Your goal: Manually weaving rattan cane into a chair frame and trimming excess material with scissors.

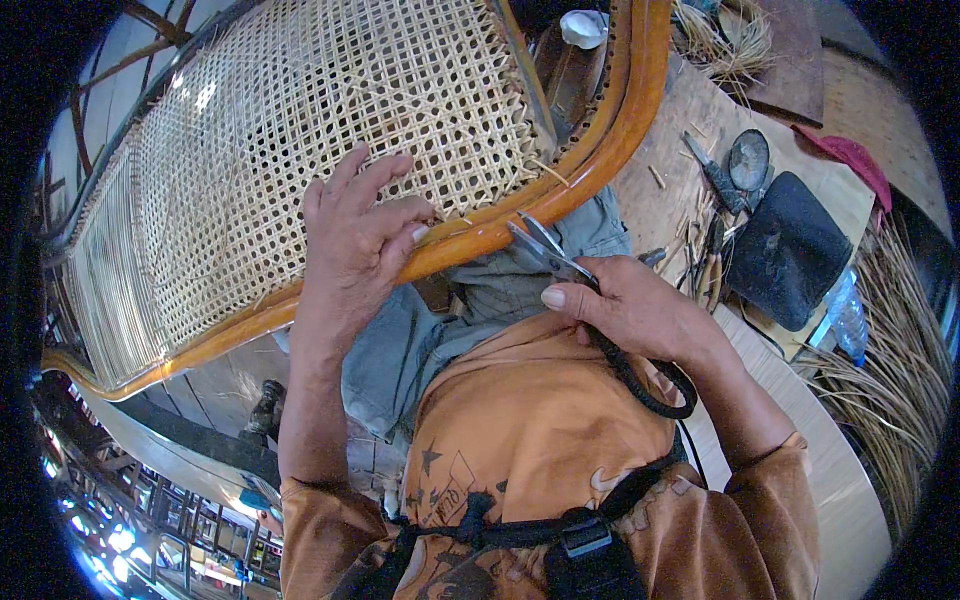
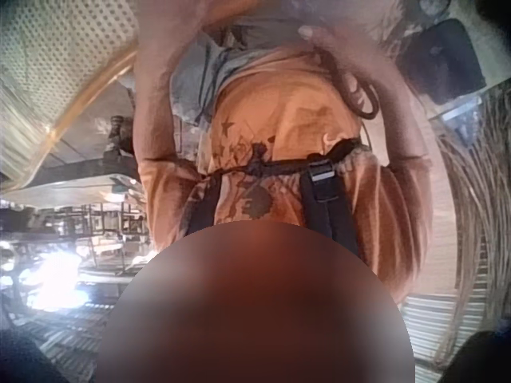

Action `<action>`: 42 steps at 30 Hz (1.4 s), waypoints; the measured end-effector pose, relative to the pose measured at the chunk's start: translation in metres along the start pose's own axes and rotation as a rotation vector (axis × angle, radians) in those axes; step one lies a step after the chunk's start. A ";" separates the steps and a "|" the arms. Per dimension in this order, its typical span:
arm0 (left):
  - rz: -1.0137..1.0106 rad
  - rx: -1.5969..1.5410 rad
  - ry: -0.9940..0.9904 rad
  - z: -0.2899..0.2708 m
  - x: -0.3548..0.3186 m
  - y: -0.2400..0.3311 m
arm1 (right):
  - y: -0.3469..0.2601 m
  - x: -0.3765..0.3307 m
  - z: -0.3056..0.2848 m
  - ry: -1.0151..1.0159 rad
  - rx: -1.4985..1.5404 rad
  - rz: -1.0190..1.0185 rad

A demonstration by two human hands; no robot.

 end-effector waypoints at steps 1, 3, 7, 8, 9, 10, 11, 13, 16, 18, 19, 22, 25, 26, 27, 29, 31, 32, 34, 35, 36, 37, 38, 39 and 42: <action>0.001 0.001 -0.003 0.000 0.000 0.000 | -0.001 0.000 0.000 -0.007 0.000 0.000; 0.005 0.041 -0.002 0.000 0.001 0.000 | -0.001 0.001 -0.001 -0.016 0.001 0.001; 0.017 0.136 -0.014 0.003 0.003 0.007 | 0.002 0.003 -0.001 -0.042 0.009 0.032; 0.019 0.096 -0.015 0.003 0.001 0.006 | 0.002 0.003 -0.001 -0.038 0.014 0.036; 0.024 0.054 -0.013 0.004 0.001 0.005 | 0.003 0.003 -0.002 -0.036 0.013 0.035; 0.025 0.055 -0.011 0.005 -0.001 0.002 | 0.005 0.003 -0.002 -0.037 0.014 0.027; 0.024 -0.022 0.019 0.006 -0.004 -0.003 | 0.006 0.004 -0.003 -0.037 0.014 0.020; 0.018 -0.095 0.045 0.004 -0.004 -0.004 | 0.003 0.002 -0.002 -0.039 0.040 0.033; -0.041 -0.105 0.094 0.003 0.004 0.002 | 0.004 0.004 -0.002 -0.043 0.056 0.042; -0.076 -0.029 0.050 0.003 0.005 0.003 | 0.004 0.005 -0.001 -0.047 0.046 0.037; -0.078 -0.028 0.050 0.002 0.007 0.008 | 0.002 0.005 0.000 -0.037 0.014 0.028; -0.060 0.143 -0.011 -0.004 0.011 0.015 | 0.001 0.004 0.001 -0.025 -0.031 0.004; -0.012 -0.137 -0.047 -0.011 0.005 0.001 | 0.000 0.004 0.001 -0.018 -0.080 -0.002; -0.011 -0.134 -0.048 -0.012 0.003 -0.004 | 0.000 0.005 0.001 -0.014 -0.116 0.008; -0.045 -0.229 -0.038 -0.013 0.001 -0.008 | 0.001 0.005 0.001 -0.015 -0.118 0.007; -0.081 -0.325 -0.026 -0.009 0.000 -0.011 | 0.002 0.007 0.001 0.030 -0.271 -0.061; -0.032 -0.127 -0.013 -0.001 0.001 -0.006 | 0.000 0.007 0.003 0.022 -0.269 -0.056; -0.036 -0.126 -0.012 0.000 0.001 -0.002 | -0.001 0.007 0.003 0.018 -0.266 -0.050; -0.050 -0.025 0.026 0.000 0.004 0.006 | -0.003 0.006 0.003 0.020 -0.291 -0.070; -0.051 -0.026 0.028 0.000 0.004 0.006 | -0.004 0.005 0.004 0.022 -0.316 -0.092; -0.052 -0.058 0.025 -0.001 0.005 0.005 | -0.006 0.004 0.005 0.022 -0.317 -0.093; -0.053 -0.090 0.022 -0.001 0.005 0.004 | -0.008 0.003 0.007 0.056 -0.401 -0.093; -0.053 -0.089 0.024 -0.002 0.005 0.002 | -0.011 0.001 0.010 0.091 -0.485 -0.093; -0.042 -0.096 0.010 -0.003 0.005 -0.001 | -0.015 0.000 0.012 0.093 -0.486 -0.093; -0.034 -0.088 0.008 -0.001 0.004 -0.002 | -0.026 -0.001 0.022 0.105 -0.523 -0.109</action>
Point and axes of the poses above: each hand's wrist, its own x-axis towards the middle knuckle, its own z-axis out of the palm, y = z × x, the point moved 2 cm from there along x, towards the middle knuckle, and after that the axes turned 9 degrees about z, right-handed, at the moved point
